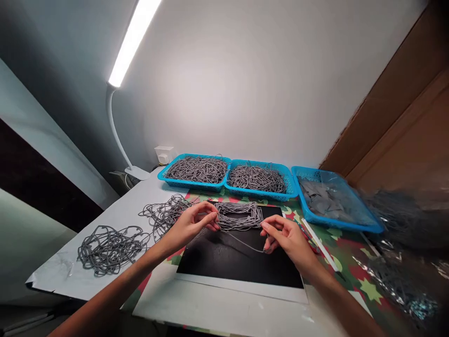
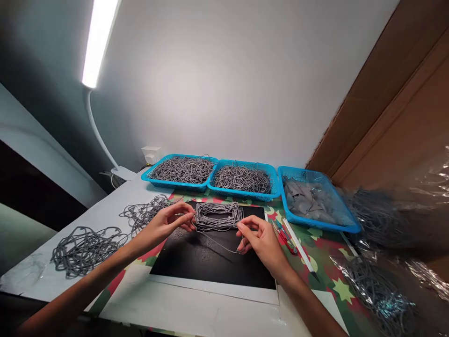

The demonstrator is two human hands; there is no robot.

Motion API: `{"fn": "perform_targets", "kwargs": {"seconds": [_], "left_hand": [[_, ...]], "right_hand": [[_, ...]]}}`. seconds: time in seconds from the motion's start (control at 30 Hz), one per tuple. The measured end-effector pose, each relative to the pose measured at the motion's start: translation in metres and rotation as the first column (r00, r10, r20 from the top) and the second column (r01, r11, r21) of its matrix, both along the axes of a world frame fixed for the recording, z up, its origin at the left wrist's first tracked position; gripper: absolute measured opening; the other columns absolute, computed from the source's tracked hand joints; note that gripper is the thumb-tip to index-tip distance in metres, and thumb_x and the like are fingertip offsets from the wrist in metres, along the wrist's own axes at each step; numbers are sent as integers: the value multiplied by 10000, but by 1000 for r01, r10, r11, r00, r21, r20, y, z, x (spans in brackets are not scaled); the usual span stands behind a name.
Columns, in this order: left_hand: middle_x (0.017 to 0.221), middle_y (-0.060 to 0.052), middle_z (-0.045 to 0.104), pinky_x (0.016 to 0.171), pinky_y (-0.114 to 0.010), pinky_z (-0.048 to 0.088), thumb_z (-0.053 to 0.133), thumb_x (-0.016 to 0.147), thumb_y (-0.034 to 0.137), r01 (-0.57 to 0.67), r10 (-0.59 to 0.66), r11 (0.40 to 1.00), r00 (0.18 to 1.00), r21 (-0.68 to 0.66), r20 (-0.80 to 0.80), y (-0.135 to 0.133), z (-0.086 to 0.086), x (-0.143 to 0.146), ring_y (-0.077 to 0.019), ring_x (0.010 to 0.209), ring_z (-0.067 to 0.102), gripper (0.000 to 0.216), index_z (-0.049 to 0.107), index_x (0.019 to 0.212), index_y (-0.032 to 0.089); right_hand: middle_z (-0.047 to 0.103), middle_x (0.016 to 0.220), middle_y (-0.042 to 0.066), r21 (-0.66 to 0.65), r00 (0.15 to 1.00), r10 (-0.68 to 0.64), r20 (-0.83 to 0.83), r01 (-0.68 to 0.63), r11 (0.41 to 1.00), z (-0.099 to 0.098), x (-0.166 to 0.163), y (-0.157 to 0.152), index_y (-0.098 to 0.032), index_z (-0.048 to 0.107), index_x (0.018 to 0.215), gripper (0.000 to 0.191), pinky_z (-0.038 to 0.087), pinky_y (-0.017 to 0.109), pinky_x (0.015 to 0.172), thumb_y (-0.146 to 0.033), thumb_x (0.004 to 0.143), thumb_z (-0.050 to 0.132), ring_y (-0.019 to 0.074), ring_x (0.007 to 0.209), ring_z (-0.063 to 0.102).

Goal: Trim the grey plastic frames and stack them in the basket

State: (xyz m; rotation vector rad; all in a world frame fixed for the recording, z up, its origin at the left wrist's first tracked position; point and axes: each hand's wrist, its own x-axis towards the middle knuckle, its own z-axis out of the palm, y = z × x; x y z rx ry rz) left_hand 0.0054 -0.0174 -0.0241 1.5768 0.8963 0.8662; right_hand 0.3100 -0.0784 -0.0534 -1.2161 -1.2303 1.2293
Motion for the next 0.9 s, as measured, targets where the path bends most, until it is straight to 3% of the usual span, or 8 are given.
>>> {"fn": "perform_targets", "kwargs": {"seconds": [0.13,0.33,0.43,0.6,0.77,0.9], "left_hand": [[887,-18,747,757,-348,674,775,988,590,-22,24,999,998,29,-61,17,3,0,-209,789,808,414,675,998,188],[717,27,700,620,-296,626,742,1002,556,-54,61,997,987,47,-147,40,-7,3,-182,616,769,377,638,955,196],[669,28,696,551,-274,593,696,1023,558,-57,65,997,983,52,-174,41,-15,5,-179,553,749,372,620,961,200],[669,40,680,476,-244,536,632,1054,552,-96,111,992,976,84,-188,39,-24,7,-151,477,694,348,612,1014,207],[676,56,647,482,-244,524,608,1080,513,-120,142,986,968,114,-208,34,-29,9,-145,480,683,296,613,1063,217],[673,78,599,513,-250,480,603,1086,495,-163,198,973,953,164,-228,29,-29,12,-135,492,620,271,592,1138,229]], "right_hand": [[709,765,-2,23,999,-17,42,16,1000,7,-6,29,-185,697,915,575,612,266,471,-730,830,859,169,517,740],[689,758,-6,64,981,-88,174,78,995,5,-14,61,-190,694,887,554,595,256,437,-720,835,845,182,497,752],[681,732,-4,81,964,-120,236,104,991,3,-15,64,-193,705,887,569,588,259,416,-748,846,823,205,494,763],[699,671,11,150,920,-198,338,155,976,1,-13,64,-195,742,889,522,474,236,374,-714,906,792,182,437,705],[665,609,-1,275,858,-314,406,213,938,-6,-11,64,-204,803,944,445,503,282,514,-642,987,735,182,518,646],[625,617,-24,359,806,-358,471,196,913,-17,-8,64,-208,792,953,403,436,280,548,-604,1003,733,156,536,547]]}}
